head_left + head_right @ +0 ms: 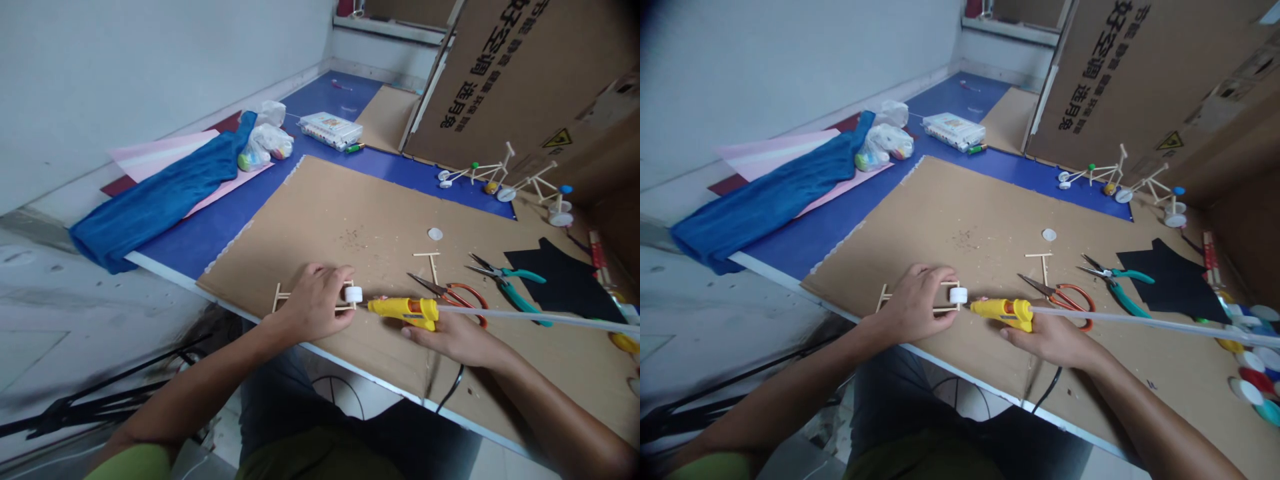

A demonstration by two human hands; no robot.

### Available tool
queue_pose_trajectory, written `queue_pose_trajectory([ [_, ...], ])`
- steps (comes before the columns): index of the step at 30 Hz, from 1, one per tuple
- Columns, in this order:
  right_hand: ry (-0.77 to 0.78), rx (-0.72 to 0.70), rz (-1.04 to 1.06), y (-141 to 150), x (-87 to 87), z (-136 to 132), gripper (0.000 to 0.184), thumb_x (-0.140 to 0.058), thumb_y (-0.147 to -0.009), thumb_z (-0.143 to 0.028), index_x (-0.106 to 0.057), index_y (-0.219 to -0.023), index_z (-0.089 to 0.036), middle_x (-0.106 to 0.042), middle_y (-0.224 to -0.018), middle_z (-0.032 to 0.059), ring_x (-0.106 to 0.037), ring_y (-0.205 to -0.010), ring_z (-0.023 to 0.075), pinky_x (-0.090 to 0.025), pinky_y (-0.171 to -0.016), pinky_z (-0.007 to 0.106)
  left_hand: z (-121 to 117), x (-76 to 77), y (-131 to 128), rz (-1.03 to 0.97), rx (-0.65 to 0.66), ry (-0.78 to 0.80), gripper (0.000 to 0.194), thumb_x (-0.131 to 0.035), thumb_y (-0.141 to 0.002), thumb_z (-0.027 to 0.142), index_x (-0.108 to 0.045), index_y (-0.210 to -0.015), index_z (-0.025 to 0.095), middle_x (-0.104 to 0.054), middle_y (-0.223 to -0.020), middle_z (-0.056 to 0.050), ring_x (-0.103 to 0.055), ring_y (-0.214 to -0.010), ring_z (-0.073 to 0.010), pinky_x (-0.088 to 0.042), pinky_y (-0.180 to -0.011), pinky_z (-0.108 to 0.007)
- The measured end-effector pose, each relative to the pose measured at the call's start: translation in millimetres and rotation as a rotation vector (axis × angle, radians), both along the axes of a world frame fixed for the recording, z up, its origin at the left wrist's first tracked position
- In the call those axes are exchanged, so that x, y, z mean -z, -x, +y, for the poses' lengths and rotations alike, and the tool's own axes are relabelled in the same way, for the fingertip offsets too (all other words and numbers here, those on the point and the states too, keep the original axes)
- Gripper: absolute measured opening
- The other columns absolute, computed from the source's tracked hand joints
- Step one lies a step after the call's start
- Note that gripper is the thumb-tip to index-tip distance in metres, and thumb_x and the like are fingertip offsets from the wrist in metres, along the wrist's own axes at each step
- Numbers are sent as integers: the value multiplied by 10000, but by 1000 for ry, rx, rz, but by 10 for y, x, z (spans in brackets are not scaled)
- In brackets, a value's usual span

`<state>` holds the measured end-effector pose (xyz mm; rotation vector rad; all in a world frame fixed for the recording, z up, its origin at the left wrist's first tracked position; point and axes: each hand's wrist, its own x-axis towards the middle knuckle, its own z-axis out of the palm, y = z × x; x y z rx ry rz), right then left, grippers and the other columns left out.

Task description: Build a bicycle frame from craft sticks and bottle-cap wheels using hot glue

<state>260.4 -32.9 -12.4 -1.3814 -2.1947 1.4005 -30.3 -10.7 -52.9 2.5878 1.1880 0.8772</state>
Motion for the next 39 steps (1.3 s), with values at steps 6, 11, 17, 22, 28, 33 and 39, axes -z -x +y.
queue_pose_trajectory([
  [6,-208,124,-56,-27,-48,-5,382,-615,-920,-485,-705,-1218,-264,-749,-1029,60,-707,-930,278,-589,-848,425,-9,-5,7,-15,-15,23,605,-688,-745,227,-432,-1293,193,-733,-1117,-100,-696,-1045,-279,-454,-984,-457],
  [11,-411,266,-258,135,-18,12,295,-592,-912,-483,-660,-1015,-215,-683,-937,67,-653,-831,253,-521,-769,380,-5,-38,-1,-21,-17,42,589,-707,-739,215,-461,-1273,190,-740,-1098,-96,-695,-1046,-279,-465,-985,-464],
  [17,-464,361,-296,344,15,85,285,-646,-855,-417,-624,-1047,-207,-666,-1027,74,-634,-900,240,-475,-770,333,44,-49,67,-31,-40,37,601,-711,-741,231,-461,-1287,208,-752,-1088,-81,-711,-1025,-278,-468,-994,-475],
  [22,-524,381,-377,479,44,201,318,-641,-858,-381,-636,-1127,-210,-666,-1080,90,-635,-960,253,-464,-790,326,140,-118,216,-26,-104,5,601,-700,-754,237,-455,-1303,212,-753,-1088,-76,-715,-1016,-280,-473,-977,-465],
  [28,-526,371,-500,677,84,382,375,-631,-871,-355,-640,-1209,-191,-651,-1157,124,-641,-984,264,-451,-803,325,204,-182,289,-42,-154,-35,579,-698,-781,254,-448,-1300,196,-748,-1084,-87,-720,-1012,-277,-487,-942,-456],
  [33,-526,378,-497,773,85,399,406,-613,-885,-331,-622,-1262,-181,-635,-1189,128,-652,-977,263,-454,-804,330,198,-166,286,-52,-148,-41,547,-692,-787,248,-449,-1274,186,-750,-1083,-90,-722,-995,-278,-492,-946,-470],
  [39,-478,381,-401,756,103,333,416,-707,-824,-314,-629,-1210,-180,-641,-1147,106,-651,-998,239,-480,-866,337,214,-166,313,-66,-143,-60,551,-699,-778,238,-439,-1263,201,-747,-1076,-84,-720,-973,-270,-498,-944,-461],
])
